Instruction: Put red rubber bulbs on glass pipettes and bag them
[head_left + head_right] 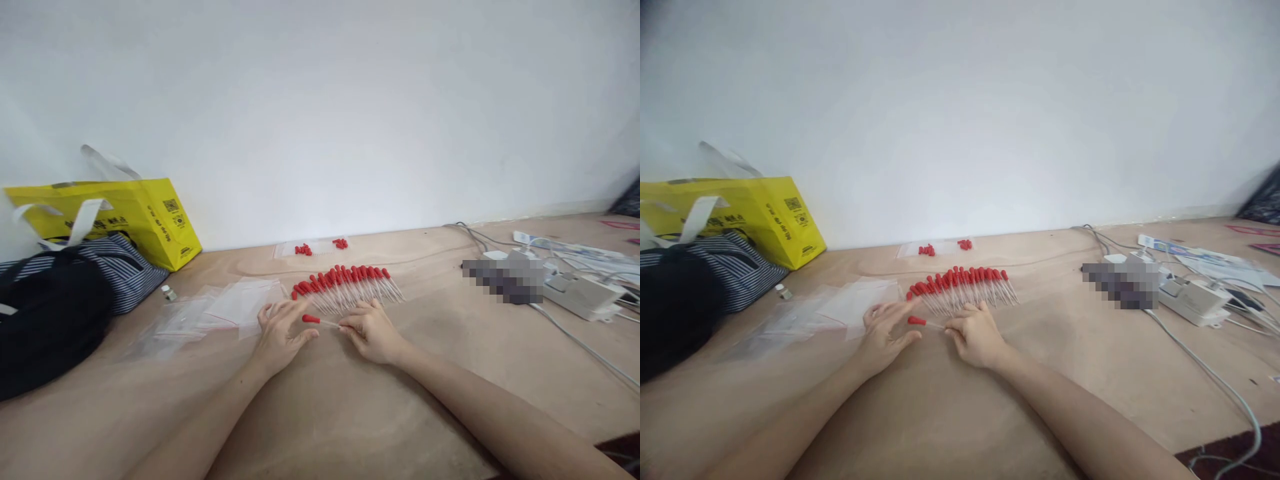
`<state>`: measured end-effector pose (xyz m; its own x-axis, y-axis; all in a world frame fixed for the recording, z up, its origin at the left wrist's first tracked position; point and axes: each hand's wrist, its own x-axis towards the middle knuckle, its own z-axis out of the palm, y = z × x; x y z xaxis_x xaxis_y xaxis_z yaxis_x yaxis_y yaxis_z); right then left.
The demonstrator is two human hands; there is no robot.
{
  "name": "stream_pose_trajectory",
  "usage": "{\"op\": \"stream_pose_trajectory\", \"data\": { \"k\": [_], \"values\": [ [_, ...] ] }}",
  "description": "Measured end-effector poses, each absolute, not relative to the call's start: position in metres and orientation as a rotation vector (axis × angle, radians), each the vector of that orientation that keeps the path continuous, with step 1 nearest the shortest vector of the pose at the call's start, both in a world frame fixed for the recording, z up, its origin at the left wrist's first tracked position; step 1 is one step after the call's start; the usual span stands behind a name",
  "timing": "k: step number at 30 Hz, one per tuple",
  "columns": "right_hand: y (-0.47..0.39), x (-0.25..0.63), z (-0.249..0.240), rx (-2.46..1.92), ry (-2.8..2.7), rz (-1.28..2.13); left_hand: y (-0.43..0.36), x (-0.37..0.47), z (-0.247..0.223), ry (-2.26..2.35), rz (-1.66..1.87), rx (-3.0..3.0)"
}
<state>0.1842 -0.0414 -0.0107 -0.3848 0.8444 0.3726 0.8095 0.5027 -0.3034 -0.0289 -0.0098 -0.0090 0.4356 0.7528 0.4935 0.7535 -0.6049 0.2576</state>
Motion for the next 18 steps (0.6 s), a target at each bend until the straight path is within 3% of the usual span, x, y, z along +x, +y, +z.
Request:
{"op": "stream_pose_trajectory", "data": {
  "k": [6,18],
  "values": [
    [0.006,0.192,-0.007,-1.935,-1.684,-0.011,0.003,-0.042,-0.009,-1.844,-0.638,-2.245],
    [0.031,0.187,-0.018,-2.047,-1.547,-0.094,0.012,-0.051,-0.018,-1.78,-0.632,-2.249]
  ]
}}
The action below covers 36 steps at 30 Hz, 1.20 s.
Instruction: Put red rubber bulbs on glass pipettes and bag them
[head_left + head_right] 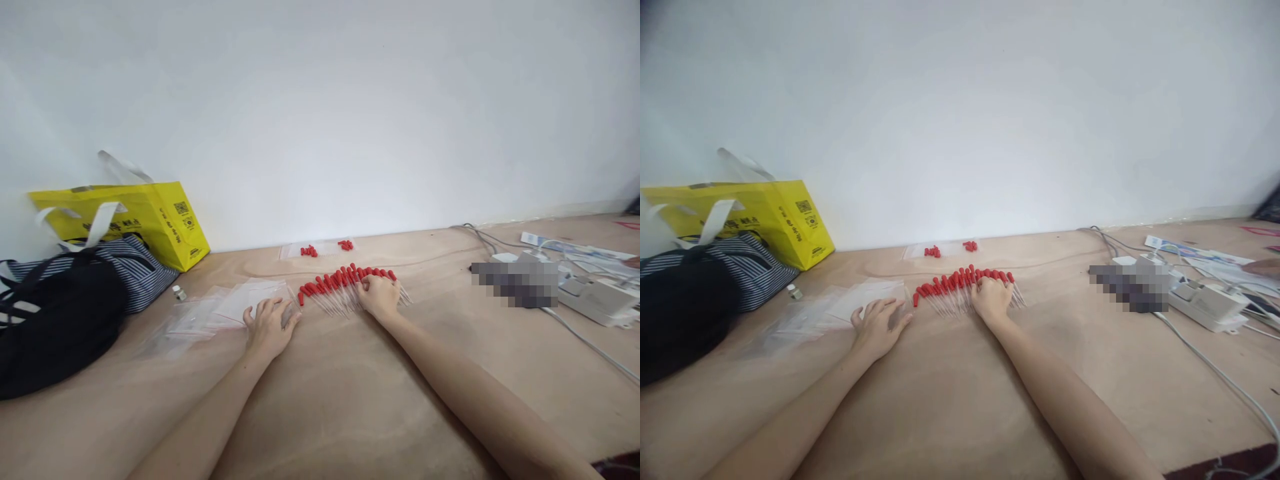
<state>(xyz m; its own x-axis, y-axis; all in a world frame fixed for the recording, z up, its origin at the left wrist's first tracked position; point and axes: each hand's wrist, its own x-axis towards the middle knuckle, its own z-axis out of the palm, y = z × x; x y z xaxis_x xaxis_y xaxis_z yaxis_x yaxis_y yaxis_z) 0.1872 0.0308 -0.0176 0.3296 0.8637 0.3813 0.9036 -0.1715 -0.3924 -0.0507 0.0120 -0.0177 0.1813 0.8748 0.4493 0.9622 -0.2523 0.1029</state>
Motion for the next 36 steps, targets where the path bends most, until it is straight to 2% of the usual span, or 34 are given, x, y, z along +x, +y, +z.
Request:
{"op": "stream_pose_trajectory", "data": {
  "k": [4,10,18,28,32,36],
  "values": [
    [0.022,0.174,-0.014,-1.874,-1.677,-0.165,0.014,-0.049,-0.019,-1.74,-0.708,-2.268],
    [0.011,0.116,-0.012,-1.554,-2.045,-0.08,0.016,-0.047,-0.017,-1.687,-0.715,-2.283],
    [0.027,0.069,-0.008,-1.812,-1.944,-0.026,0.018,-0.052,-0.018,-1.748,-0.721,-2.188],
    [0.006,0.095,-0.007,-1.828,-2.058,-0.003,0.016,-0.051,-0.017,-1.713,-0.791,-2.219],
    [-0.025,0.13,-0.008,-1.789,-2.143,0.048,0.009,-0.043,-0.015,-1.516,-0.852,-2.396],
    [-0.044,0.165,-0.014,-1.552,-2.203,0.174,-0.009,-0.021,-0.014,-1.242,-0.799,-2.723]
  ]
}}
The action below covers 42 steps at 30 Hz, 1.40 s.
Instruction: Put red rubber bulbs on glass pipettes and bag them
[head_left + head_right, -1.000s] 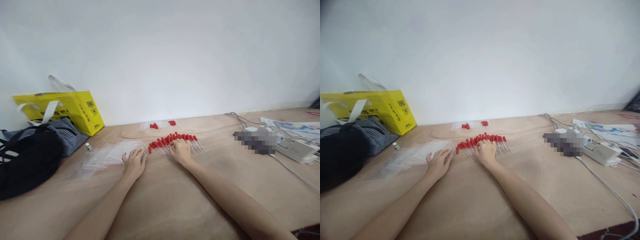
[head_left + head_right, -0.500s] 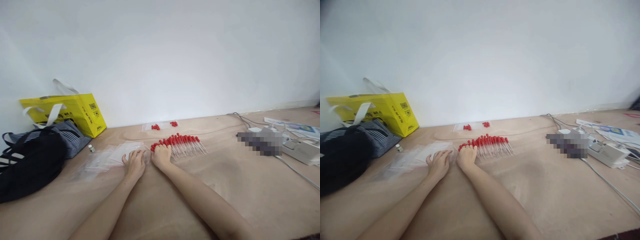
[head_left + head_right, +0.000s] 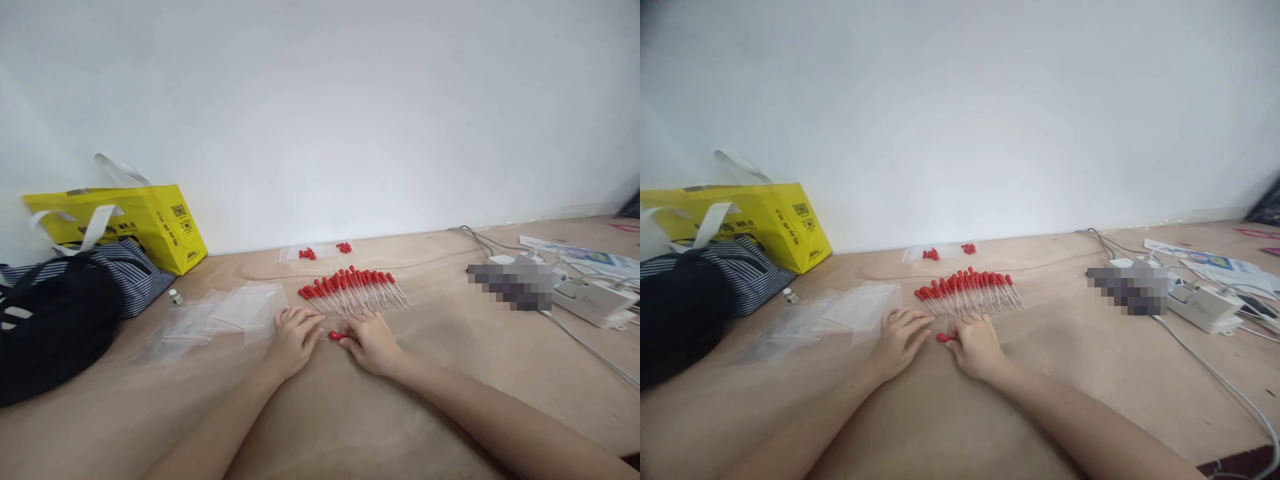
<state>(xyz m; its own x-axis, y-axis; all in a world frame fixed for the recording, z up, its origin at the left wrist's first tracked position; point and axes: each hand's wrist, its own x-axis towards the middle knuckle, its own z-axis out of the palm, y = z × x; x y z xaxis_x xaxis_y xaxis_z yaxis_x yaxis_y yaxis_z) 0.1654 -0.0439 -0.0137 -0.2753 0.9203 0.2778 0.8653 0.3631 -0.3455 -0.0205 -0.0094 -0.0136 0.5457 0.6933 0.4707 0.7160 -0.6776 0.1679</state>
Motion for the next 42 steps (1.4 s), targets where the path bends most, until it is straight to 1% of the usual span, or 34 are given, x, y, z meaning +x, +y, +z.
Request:
{"op": "stream_pose_trajectory", "data": {
  "k": [4,9,11,17,21,27,30,35,42],
  "values": [
    [-0.045,0.177,-0.02,-1.354,-2.21,0.268,-0.023,-0.001,-0.015,-1.124,-0.757,-2.902],
    [-0.043,0.173,-0.024,-1.32,-2.052,0.323,-0.023,0.001,-0.015,-1.173,-0.818,-2.919],
    [-0.043,0.171,-0.024,-1.288,-2.075,0.324,-0.02,-0.002,-0.015,-1.239,-0.914,-2.871],
    [-0.041,0.163,-0.021,-1.248,-2.167,0.334,-0.004,-0.015,-0.021,-1.507,-1.371,-2.574],
    [-0.038,0.155,-0.022,-1.24,-2.18,0.341,0.004,-0.023,-0.024,-1.608,-1.466,-2.432],
    [-0.041,0.159,-0.02,-1.343,-2.203,0.246,0.001,-0.025,-0.02,-1.686,-1.482,-2.522],
    [-0.043,0.168,-0.019,-1.343,-2.163,0.267,-0.001,-0.024,-0.02,-1.727,-1.488,-2.608],
    [-0.043,0.183,-0.022,-1.286,-1.968,0.372,-0.007,-0.02,-0.02,-1.595,-1.417,-2.737],
    [-0.038,0.183,-0.03,-1.306,-1.919,0.369,-0.012,-0.018,-0.02,-1.425,-1.332,-2.789]
  ]
}}
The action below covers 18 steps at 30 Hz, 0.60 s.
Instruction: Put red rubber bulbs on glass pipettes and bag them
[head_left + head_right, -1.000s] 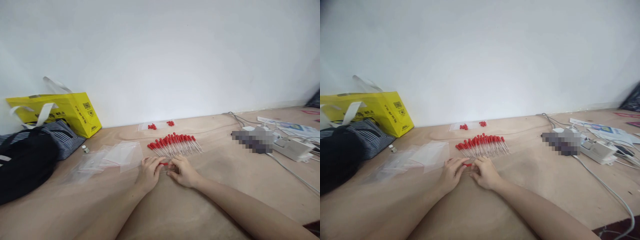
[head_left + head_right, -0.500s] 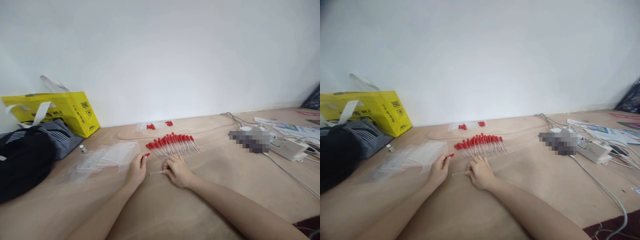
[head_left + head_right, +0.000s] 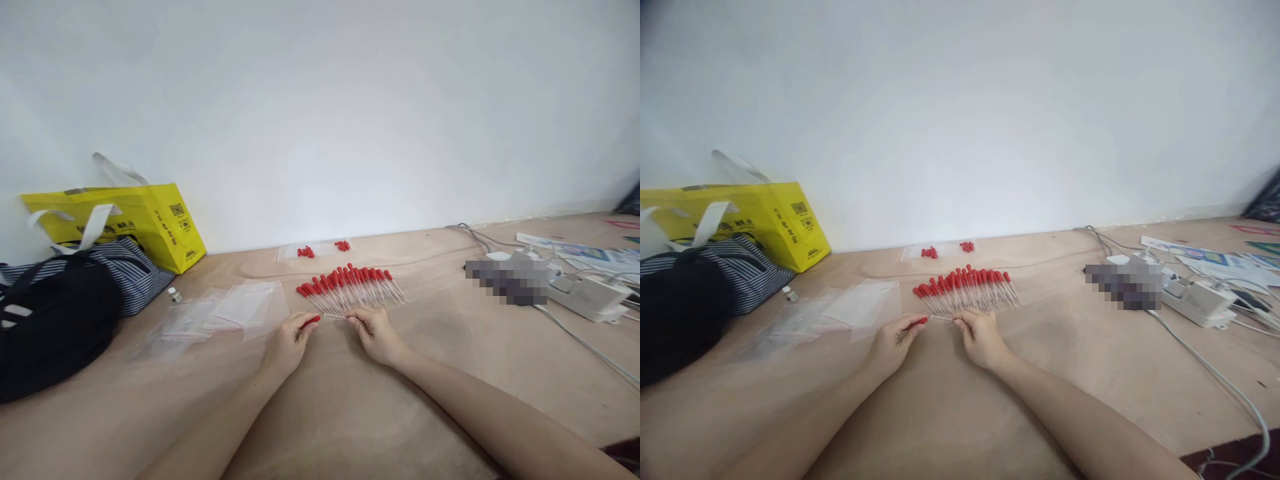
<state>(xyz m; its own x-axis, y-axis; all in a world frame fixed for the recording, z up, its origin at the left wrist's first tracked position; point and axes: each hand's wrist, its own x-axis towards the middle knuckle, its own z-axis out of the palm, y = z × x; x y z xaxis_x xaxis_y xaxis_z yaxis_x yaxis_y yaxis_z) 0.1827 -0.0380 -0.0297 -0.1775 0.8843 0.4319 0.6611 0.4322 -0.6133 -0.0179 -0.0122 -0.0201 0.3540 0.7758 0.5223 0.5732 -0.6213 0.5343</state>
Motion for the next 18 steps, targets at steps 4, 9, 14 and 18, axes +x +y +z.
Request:
{"op": "stream_pose_trajectory", "data": {
  "k": [4,9,14,18],
  "values": [
    [-0.0365,0.1778,-0.0326,-1.298,-1.905,0.372,-0.0122,-0.0175,-0.0203,1.184,1.118,2.366],
    [-0.039,0.1735,-0.0323,-1.281,-1.936,0.364,-0.0123,-0.0177,-0.0213,1.175,1.104,2.351],
    [-0.0432,0.172,-0.0294,-1.243,-1.995,0.358,-0.0128,-0.0168,-0.0202,1.202,1.127,2.319],
    [-0.0447,0.172,-0.0296,-1.218,-2.042,0.279,-0.0139,-0.017,-0.0206,1.215,1.126,2.325]
  ]
}}
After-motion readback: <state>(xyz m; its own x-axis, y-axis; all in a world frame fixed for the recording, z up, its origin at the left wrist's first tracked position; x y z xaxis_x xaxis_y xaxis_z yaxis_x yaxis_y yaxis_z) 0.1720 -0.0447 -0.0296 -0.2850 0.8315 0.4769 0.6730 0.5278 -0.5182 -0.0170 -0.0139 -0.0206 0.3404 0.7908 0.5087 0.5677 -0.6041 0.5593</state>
